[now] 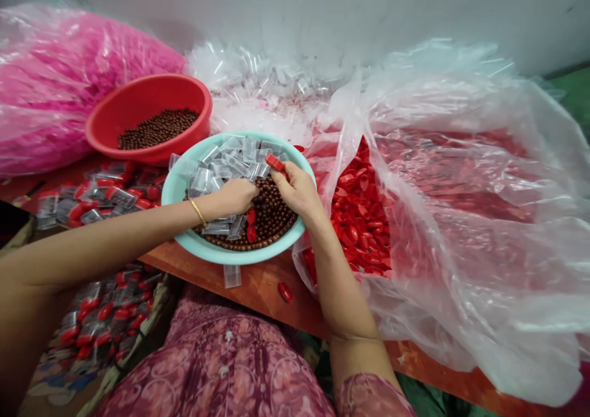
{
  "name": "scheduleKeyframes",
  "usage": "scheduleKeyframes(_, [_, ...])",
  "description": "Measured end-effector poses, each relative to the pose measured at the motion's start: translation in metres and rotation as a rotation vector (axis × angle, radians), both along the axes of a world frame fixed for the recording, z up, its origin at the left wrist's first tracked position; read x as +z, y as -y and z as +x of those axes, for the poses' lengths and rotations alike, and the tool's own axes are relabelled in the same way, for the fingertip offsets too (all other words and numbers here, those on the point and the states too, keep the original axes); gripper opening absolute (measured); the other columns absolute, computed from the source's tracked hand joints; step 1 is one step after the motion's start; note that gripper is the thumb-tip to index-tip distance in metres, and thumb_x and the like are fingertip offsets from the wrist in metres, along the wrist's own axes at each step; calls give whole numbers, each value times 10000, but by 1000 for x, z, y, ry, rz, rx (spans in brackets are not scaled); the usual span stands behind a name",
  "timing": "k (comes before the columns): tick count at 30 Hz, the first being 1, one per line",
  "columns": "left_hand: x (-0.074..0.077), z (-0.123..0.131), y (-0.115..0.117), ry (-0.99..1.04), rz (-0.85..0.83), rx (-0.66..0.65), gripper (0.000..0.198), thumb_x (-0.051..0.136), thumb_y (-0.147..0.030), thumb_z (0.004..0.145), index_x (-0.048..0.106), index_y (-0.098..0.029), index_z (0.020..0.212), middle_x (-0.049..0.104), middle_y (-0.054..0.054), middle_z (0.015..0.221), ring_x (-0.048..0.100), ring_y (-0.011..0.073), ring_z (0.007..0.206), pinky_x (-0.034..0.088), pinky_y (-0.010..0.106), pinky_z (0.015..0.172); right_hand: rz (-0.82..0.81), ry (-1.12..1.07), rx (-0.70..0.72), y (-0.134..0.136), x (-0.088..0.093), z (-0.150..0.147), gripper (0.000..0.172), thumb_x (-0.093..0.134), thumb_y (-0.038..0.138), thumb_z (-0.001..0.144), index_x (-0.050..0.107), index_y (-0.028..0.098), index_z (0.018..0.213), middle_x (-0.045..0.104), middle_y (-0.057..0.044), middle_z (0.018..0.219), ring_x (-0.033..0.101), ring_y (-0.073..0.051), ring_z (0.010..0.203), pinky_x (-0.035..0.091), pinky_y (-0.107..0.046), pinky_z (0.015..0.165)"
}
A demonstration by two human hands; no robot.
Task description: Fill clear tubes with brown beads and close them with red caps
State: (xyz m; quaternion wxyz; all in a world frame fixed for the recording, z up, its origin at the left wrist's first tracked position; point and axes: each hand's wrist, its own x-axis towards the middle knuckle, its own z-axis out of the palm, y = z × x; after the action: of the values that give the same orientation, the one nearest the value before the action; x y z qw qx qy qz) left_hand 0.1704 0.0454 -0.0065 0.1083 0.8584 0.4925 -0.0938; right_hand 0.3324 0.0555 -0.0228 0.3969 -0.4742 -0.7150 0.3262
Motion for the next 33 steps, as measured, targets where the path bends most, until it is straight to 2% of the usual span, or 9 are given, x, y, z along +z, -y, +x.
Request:
scheduleKeyframes(5, [-17,3,-12,446,-225,246,250,563,-65,729,664,-65,957,704,106,921,643,181,821,488,273,774,-11,-239,13,-3,-4,1,415,426,610,849,509,219,737,371,33,584,401,-126,568,348,-265,554])
scheduleKeyframes(8, [-23,1,-12,875,-465,347,287,582,-55,718,618,-64,1003,694,79,944,623,125,791,487,263,798,-62,-293,36,-2,-2,1,480,417,677,830,531,216,760,367,47,535,364,-104,486,330,-260,490])
scheduleKeyframes(10, [-25,-5,-10,1131,-593,360,294,613,-59,692,607,-79,985,687,52,920,608,107,779,478,278,824,-65,-299,33,0,0,0,481,442,686,815,521,218,738,408,45,533,373,-97,466,340,-257,469])
scheduleKeyframes(13, [-21,-16,-4,1340,-704,338,351,678,-112,659,599,-104,1001,680,39,931,602,114,805,464,301,849,-44,-302,37,2,3,0,467,458,669,818,515,217,716,515,22,614,443,-100,508,396,-258,502])
scheduleKeyframes(19, [0,-37,17,1420,-695,265,360,745,-176,638,599,-119,963,669,46,958,597,135,869,456,299,850,-36,-215,109,3,3,-1,336,515,547,835,537,212,822,540,22,681,471,-107,583,423,-263,591])
scheduleKeyframes(23, [3,-44,37,1448,-629,376,251,691,-193,703,567,-116,908,630,10,848,585,102,764,469,254,739,-66,-192,75,2,2,-1,254,604,422,780,555,208,907,541,32,700,462,-101,569,412,-251,558])
scheduleKeyframes(26, [-1,-45,48,1463,-707,424,212,664,-189,724,529,-118,871,596,-13,770,578,83,685,465,227,659,-171,-198,72,6,5,-3,268,658,369,720,583,206,919,509,58,612,420,-85,455,356,-235,453])
scheduleKeyframes(29, [-3,-46,50,1483,-756,406,223,662,-192,732,519,-119,886,587,-18,754,581,77,662,468,224,648,-247,-218,192,16,14,-8,271,668,362,700,624,208,919,509,63,591,419,-75,419,334,-227,423])
scheduleKeyframes(33, [-1,-48,50,1474,-796,344,223,670,-189,728,522,-114,877,576,-16,749,572,71,634,466,218,621,-197,-148,388,26,26,-21,251,681,332,685,666,204,901,632,13,733,550,-117,621,445,-254,591])
